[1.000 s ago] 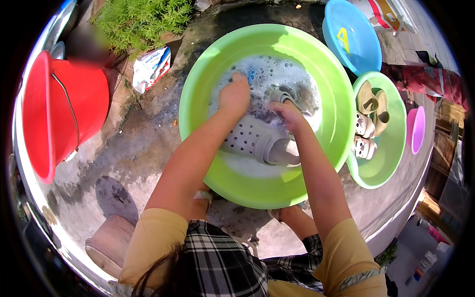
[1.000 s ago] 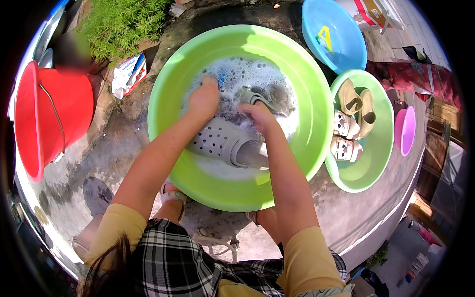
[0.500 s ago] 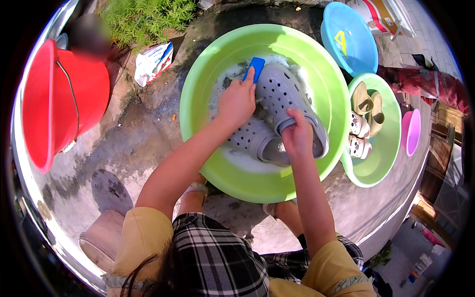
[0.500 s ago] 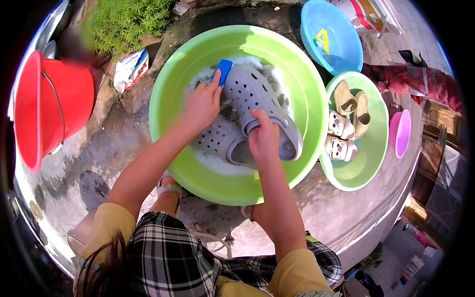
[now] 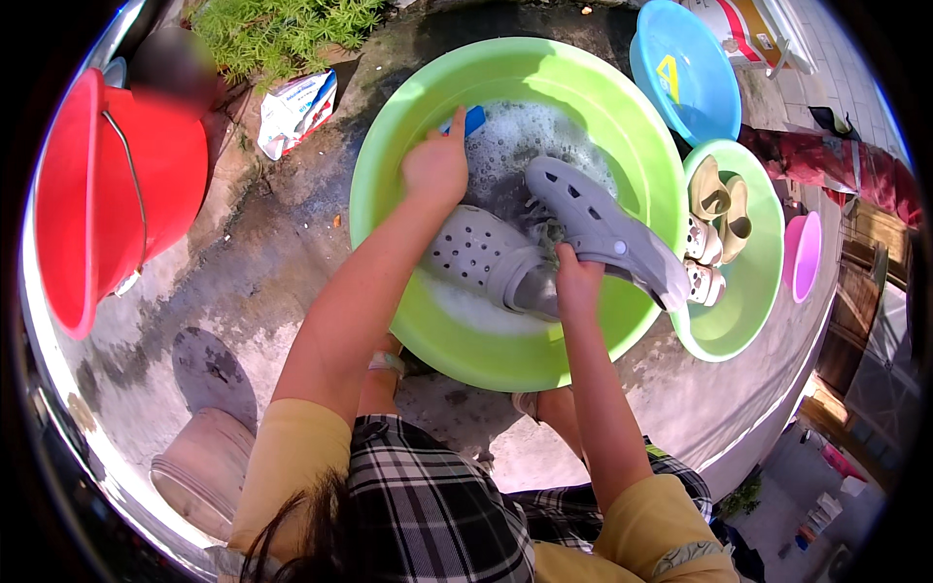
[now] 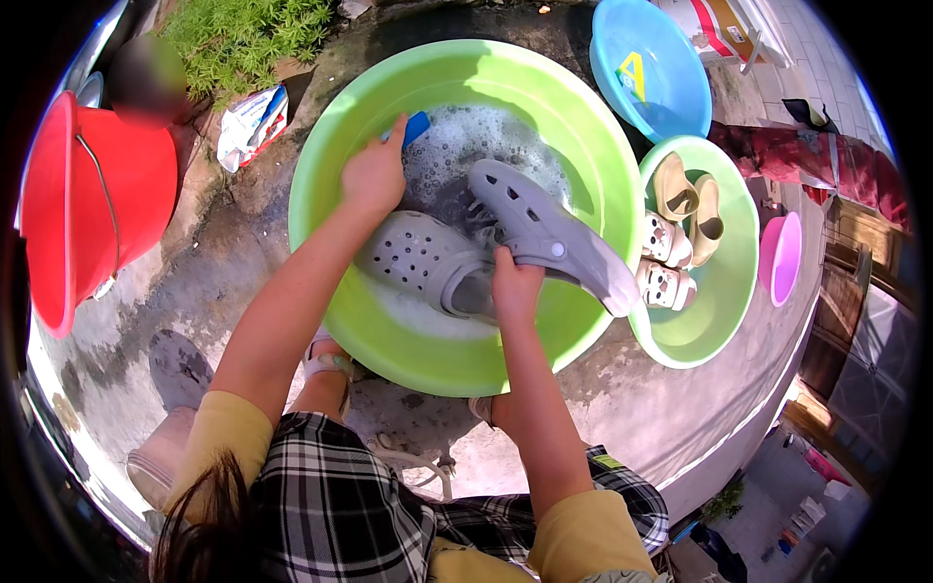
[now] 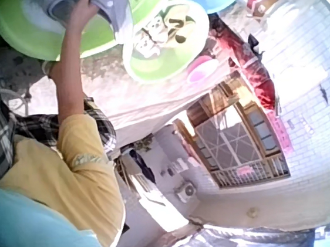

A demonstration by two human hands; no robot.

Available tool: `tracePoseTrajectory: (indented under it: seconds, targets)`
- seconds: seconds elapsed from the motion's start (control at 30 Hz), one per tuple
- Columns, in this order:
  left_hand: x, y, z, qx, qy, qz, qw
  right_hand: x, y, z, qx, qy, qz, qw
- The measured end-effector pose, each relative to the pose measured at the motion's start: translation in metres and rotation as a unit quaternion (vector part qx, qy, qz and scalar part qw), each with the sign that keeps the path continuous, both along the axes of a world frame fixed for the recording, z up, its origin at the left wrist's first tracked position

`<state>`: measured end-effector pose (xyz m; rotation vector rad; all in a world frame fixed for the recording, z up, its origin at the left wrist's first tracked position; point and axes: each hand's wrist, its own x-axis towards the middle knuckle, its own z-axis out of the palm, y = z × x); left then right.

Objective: The person scrubs a pair of grey clogs with a blue brush in a green basin filled with soapy water. They scrub the exterior, interior, and sole of the shoes, then rinse them under a running tap and place them in a separate basin.

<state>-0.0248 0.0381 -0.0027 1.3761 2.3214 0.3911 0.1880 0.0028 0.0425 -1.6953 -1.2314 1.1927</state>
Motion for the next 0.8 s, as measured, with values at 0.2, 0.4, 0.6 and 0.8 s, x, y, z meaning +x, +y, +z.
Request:
tracePoseTrajectory:
  seconds: [0.2, 0.4, 0.6, 0.8]
  targets:
    - [0.065, -0.010, 0.018, 0.081, -0.453, -0.076, 0.884, 0.024, 0.012, -0.047, -0.009, -0.157, 0.082, 0.984]
    - [0.053, -0.004, 0.050, -0.002, -0.223, -0.177, 0.959, 0.003, 0.005, -0.018, -0.023, -0.007, 0.087, 0.996]
    - [0.075, -0.025, 0.051, -0.003, -0.219, -0.284, 0.933, 0.006, 0.019, -0.012, -0.147, 0.094, 0.048, 0.984]
    - [0.002, 0.010, 0.005, 0.001, -0.015, -0.067, 0.998, 0.008, 0.016, -0.024, -0.109, 0.089, 0.004, 0.990]
